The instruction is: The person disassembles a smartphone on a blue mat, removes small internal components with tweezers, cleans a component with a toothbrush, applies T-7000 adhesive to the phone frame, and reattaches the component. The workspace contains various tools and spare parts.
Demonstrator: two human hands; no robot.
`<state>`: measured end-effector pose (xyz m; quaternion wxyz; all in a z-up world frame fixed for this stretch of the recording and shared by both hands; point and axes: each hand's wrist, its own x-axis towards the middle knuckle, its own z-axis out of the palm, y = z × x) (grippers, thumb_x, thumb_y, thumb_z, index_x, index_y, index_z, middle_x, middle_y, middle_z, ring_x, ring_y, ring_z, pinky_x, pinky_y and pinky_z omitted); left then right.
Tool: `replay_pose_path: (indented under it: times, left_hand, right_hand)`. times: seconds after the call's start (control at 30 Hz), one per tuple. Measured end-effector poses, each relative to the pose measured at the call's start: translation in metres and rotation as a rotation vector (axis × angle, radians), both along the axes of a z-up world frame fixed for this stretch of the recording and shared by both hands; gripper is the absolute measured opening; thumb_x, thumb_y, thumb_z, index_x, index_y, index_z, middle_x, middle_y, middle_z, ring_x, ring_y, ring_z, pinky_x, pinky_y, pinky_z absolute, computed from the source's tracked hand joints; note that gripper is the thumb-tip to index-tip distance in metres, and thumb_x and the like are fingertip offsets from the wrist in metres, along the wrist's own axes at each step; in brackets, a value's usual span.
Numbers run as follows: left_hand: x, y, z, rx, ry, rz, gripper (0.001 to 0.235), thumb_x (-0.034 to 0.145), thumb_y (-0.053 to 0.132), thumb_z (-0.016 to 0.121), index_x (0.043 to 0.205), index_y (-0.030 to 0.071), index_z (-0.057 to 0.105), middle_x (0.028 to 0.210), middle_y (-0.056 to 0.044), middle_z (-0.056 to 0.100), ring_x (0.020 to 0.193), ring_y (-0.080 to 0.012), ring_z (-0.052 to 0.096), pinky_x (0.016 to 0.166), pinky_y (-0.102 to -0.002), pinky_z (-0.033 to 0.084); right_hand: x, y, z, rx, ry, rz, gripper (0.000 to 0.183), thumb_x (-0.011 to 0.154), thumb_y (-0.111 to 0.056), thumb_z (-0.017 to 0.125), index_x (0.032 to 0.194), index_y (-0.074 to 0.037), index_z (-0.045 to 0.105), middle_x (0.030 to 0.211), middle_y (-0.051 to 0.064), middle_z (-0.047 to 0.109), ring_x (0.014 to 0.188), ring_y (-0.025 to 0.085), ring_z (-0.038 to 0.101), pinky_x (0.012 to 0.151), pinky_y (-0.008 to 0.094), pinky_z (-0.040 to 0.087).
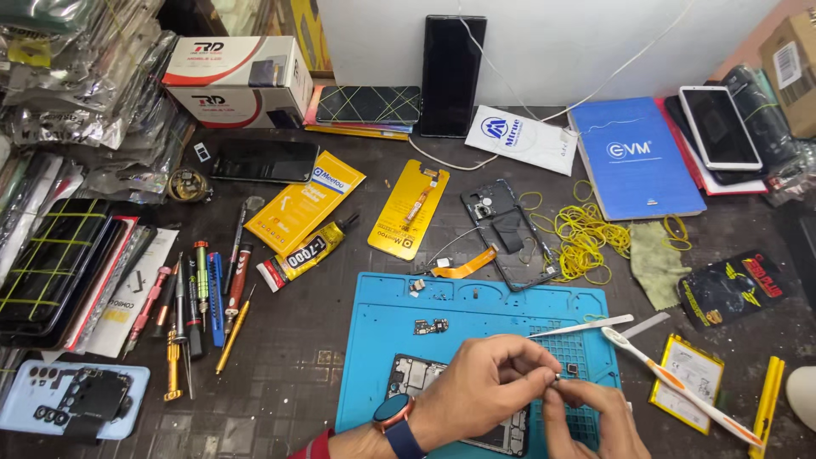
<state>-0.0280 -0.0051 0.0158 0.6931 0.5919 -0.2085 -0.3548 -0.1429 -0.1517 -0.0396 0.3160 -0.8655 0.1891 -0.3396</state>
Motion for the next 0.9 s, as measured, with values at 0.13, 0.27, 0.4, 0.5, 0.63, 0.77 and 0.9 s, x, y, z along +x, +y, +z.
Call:
replay_pose_path:
  times: [0.13,0.27,0.4,0.5,0.63,0.77,0.9]
  left_hand:
    - [-0.001,-0.004,-0.005,-0.086,0.068,-0.029,0.023,0.1,0.016,0.067,0.113,-0.003,0.071,0.098,-0.002,0.074,0.089,-0.0036,0.069,0.079,-0.02,0.058]
    - [-0.002,-0.002,-0.007,-0.055,0.058,-0.029,0.023,0.099,0.017,0.068,0.111,-0.002,0.072,0.097,-0.001,0.074,0.086,-0.0028,0.067,0.076,-0.02,0.057]
    - [0.001,-0.001,-0.001,0.041,-0.077,-0.018,0.023,0.097,0.02,0.069,0.109,0.001,0.075,0.09,-0.002,0.074,0.079,-0.0028,0.066,0.071,-0.02,0.056]
    - [0.008,0.002,0.004,0.088,-0.154,-0.047,0.022,0.096,0.022,0.071,0.106,0.002,0.075,0.089,-0.002,0.075,0.077,-0.0041,0.067,0.071,-0.021,0.057]
    - [0.014,0.008,0.01,0.081,-0.329,-0.039,0.02,0.093,0.02,0.072,0.102,0.003,0.076,0.087,-0.005,0.075,0.077,-0.009,0.071,0.07,-0.024,0.059]
    - [0.015,0.011,0.014,0.076,-0.485,-0.005,0.017,0.087,0.017,0.074,0.096,0.004,0.077,0.087,-0.006,0.074,0.077,-0.0125,0.073,0.07,-0.025,0.059]
    - [0.018,0.014,0.016,0.054,-0.431,-0.016,0.016,0.082,0.017,0.076,0.091,0.005,0.078,0.083,-0.006,0.074,0.075,-0.0128,0.074,0.069,-0.025,0.059]
  right_hand:
    - [0.005,-0.002,0.006,-0.149,-0.068,0.022,0.025,0.075,-0.004,0.084,0.096,-0.01,0.071,0.092,0.008,0.072,0.085,0.023,0.07,0.085,0.035,0.055]
    - [0.006,0.002,0.013,-0.132,-0.073,0.011,0.024,0.077,-0.004,0.084,0.097,-0.01,0.073,0.093,0.007,0.073,0.088,0.022,0.07,0.087,0.034,0.055]
    - [0.007,0.002,0.02,-0.152,-0.052,0.023,0.023,0.077,-0.002,0.084,0.096,-0.01,0.074,0.093,0.007,0.074,0.087,0.022,0.07,0.087,0.034,0.055]
    - [0.007,0.005,0.022,-0.121,-0.05,0.022,0.023,0.077,-0.002,0.084,0.096,-0.009,0.074,0.093,0.006,0.074,0.087,0.022,0.071,0.086,0.033,0.055]
    - [0.01,0.01,0.026,-0.086,-0.062,0.032,0.024,0.075,0.0,0.084,0.095,-0.007,0.073,0.091,0.007,0.074,0.085,0.02,0.07,0.083,0.032,0.055]
    - [0.012,0.013,0.031,-0.091,-0.087,0.059,0.024,0.073,0.001,0.085,0.093,-0.006,0.074,0.09,0.007,0.074,0.083,0.019,0.07,0.081,0.031,0.054]
    - [0.012,0.014,0.035,-0.069,-0.082,0.107,0.023,0.072,0.002,0.084,0.092,-0.007,0.075,0.089,0.006,0.075,0.084,0.018,0.071,0.081,0.03,0.054]
